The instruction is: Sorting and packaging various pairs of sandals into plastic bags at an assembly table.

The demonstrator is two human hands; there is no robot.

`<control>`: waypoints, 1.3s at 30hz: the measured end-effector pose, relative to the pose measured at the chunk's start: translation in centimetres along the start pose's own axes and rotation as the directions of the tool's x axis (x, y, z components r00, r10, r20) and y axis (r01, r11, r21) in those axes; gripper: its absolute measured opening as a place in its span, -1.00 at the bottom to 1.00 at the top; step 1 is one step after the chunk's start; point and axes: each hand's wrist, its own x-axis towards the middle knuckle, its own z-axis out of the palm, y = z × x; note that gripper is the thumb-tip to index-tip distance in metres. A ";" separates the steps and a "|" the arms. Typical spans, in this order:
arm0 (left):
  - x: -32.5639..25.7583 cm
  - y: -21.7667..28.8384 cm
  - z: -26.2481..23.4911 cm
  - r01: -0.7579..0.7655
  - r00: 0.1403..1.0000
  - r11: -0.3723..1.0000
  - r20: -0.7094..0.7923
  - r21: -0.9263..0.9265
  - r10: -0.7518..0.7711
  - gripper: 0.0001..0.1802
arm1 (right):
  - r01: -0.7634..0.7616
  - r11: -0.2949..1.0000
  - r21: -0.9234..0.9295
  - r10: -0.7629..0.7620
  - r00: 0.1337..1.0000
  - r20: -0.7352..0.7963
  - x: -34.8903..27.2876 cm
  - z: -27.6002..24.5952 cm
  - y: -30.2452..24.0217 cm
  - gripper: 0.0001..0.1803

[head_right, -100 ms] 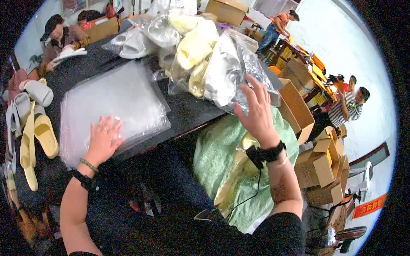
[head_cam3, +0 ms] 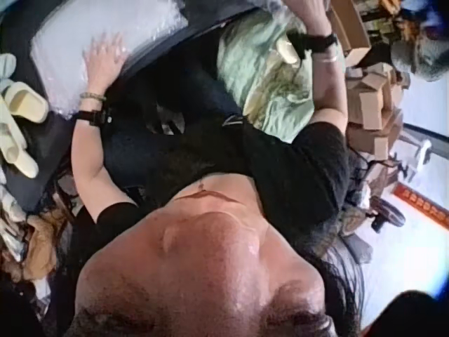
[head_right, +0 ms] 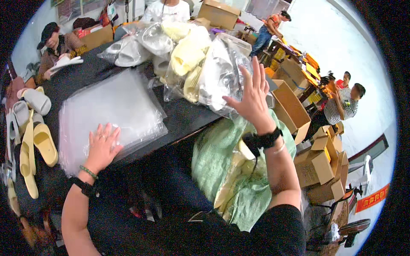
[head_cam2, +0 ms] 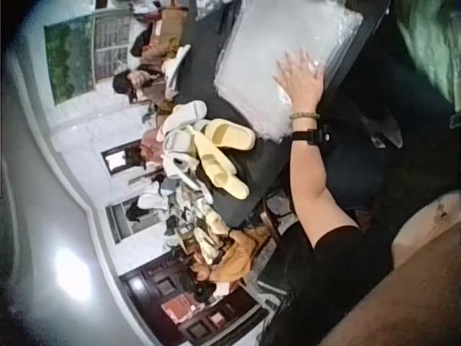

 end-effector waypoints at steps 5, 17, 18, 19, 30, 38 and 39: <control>0.4 0.0 -0.4 -0.010 0.999 0.998 -0.036 -0.061 0.008 -0.30 | -0.327 0.906 -0.270 0.414 0.815 0.405 3.8 1.5 5.8 0.47; 0.6 0.0 -0.4 0.001 1.000 0.999 0.004 -0.034 -0.001 -0.31 | -0.390 0.920 -0.039 0.390 0.902 0.188 5.2 10.1 15.1 -0.67; 0.6 0.1 -0.4 -0.005 1.000 1.000 -0.004 -0.030 0.005 -0.31 | -0.437 0.899 0.014 0.429 0.889 0.162 5.8 9.9 16.3 -0.70; 0.1 -0.1 -0.5 0.008 1.000 1.000 0.003 -0.024 -0.008 -0.31 | -0.472 0.881 0.047 0.454 0.868 0.199 7.0 9.0 16.1 -0.73; -0.1 -0.7 0.3 0.016 0.999 0.998 -0.046 -0.057 -0.018 -0.32 | 0.002 0.986 0.165 -0.008 0.999 0.035 16.9 -6.7 16.0 -0.68; 0.6 -0.3 -1.1 -0.068 0.976 0.997 -0.207 0.027 0.072 -0.35 | -0.063 0.333 0.941 -0.122 0.986 0.109 20.2 -11.3 2.0 -0.54; 0.5 -0.2 -1.4 -0.101 0.968 0.993 -0.223 0.058 0.112 -0.35 | -0.088 0.007 0.996 -0.234 0.968 0.087 20.7 -11.0 0.7 -0.51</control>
